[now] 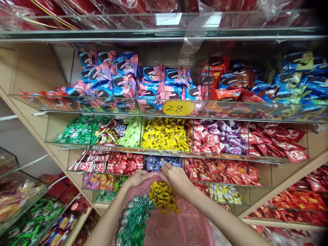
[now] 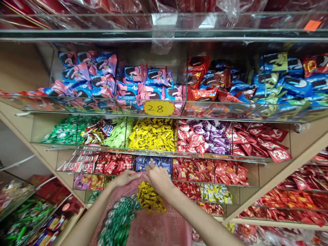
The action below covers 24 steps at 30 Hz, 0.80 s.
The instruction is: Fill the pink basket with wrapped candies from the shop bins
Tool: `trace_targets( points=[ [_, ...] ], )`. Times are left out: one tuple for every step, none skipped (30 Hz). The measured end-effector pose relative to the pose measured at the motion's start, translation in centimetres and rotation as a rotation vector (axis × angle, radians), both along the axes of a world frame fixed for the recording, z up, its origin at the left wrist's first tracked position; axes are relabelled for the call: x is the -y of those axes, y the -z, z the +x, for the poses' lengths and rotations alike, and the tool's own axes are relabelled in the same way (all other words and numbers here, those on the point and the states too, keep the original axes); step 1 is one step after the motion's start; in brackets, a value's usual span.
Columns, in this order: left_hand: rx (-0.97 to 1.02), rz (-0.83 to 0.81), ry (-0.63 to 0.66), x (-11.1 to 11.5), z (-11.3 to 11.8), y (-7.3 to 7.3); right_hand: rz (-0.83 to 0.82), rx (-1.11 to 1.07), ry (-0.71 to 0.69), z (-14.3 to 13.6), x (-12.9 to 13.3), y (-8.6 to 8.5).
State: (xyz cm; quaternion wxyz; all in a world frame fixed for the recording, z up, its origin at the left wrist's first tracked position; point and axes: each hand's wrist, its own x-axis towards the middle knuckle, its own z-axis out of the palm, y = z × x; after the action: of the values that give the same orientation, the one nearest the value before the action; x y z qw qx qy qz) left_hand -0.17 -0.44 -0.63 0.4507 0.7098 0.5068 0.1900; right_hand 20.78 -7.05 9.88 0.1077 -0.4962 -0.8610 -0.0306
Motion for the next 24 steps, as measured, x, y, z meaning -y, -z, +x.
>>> trace_targets(
  points=[
    [0.009,-0.003,0.001,0.0,0.0,0.0,0.029,-0.044,-0.018,-0.1,-0.1,-1.1],
    [0.010,-0.005,-0.001,0.1,0.0,0.0,0.059,-0.087,-0.031,-0.3,-0.4,-2.1],
    [0.006,-0.008,-0.002,0.1,0.0,-0.1,0.090,-0.126,-0.038,-0.4,-0.8,-3.1],
    [-0.001,-0.011,-0.003,0.2,0.0,-0.1,0.118,-0.159,-0.038,-0.5,-1.3,-4.0],
    [-0.008,-0.012,-0.004,0.2,0.0,-0.2,0.141,-0.182,-0.027,-0.5,-1.9,-4.8],
    [-0.012,-0.011,-0.004,0.2,0.0,-0.2,0.155,-0.194,-0.009,-0.6,-2.6,-5.4],
    [-0.013,-0.012,-0.005,0.2,0.0,-0.2,0.159,-0.196,0.014,-0.7,-3.2,-5.9],
    [-0.009,-0.016,-0.007,0.2,0.0,-0.2,0.156,-0.190,0.040,-0.7,-3.9,-6.3],
    [-0.006,-0.023,-0.012,0.2,0.0,-0.1,0.149,-0.179,0.061,-0.8,-4.5,-6.6],
    [-0.004,-0.032,-0.020,0.2,0.0,0.0,0.140,-0.166,0.077,-0.9,-5.0,-6.9],
    [-0.003,-0.040,-0.027,0.1,0.0,0.0,0.132,-0.154,0.086,-1.0,-5.5,-7.0],
    [-0.003,-0.047,-0.031,0.1,0.0,0.1,0.125,-0.143,0.090,-1.2,-5.8,-7.1],
    [-0.002,-0.051,-0.034,0.1,0.0,0.1,0.120,-0.132,0.091,-1.4,-6.1,-7.1],
    [-0.001,-0.053,-0.032,0.1,0.0,0.0,0.115,-0.121,0.093,-1.6,-6.3,-7.1],
    [0.002,-0.056,-0.030,0.1,0.0,0.0,0.111,-0.111,0.092,-1.7,-6.4,-7.0],
    [0.007,-0.061,-0.025,0.1,0.0,-0.1,0.109,-0.103,0.092,-1.9,-6.6,-7.0],
    [0.012,-0.068,-0.021,0.2,0.0,-0.1,0.110,-0.097,0.091,-2.0,-6.7,-6.9],
    [0.018,-0.074,-0.017,0.2,0.0,-0.2,0.116,-0.094,0.091,-2.1,-6.9,-6.9],
    [0.022,-0.077,-0.014,0.2,0.0,-0.2,0.122,-0.093,0.092,-2.2,-7.0,-6.8],
    [0.025,-0.079,-0.011,0.2,0.0,-0.3,0.128,-0.094,0.094,-2.3,-7.1,-6.8],
    [0.025,-0.077,-0.010,0.2,0.0,-0.3,0.132,-0.095,0.096,-2.3,-7.2,-6.8],
    [0.022,-0.072,-0.008,0.2,0.0,-0.4,0.132,-0.096,0.098,-2.3,-7.3,-6.8],
    [0.018,-0.066,-0.006,0.3,0.0,-0.5,0.129,-0.097,0.100,-2.3,-7.4,-6.8],
    [0.014,-0.063,-0.004,0.3,0.0,-0.6,0.124,-0.098,0.104,-2.3,-7.4,-6.8]
  ],
)
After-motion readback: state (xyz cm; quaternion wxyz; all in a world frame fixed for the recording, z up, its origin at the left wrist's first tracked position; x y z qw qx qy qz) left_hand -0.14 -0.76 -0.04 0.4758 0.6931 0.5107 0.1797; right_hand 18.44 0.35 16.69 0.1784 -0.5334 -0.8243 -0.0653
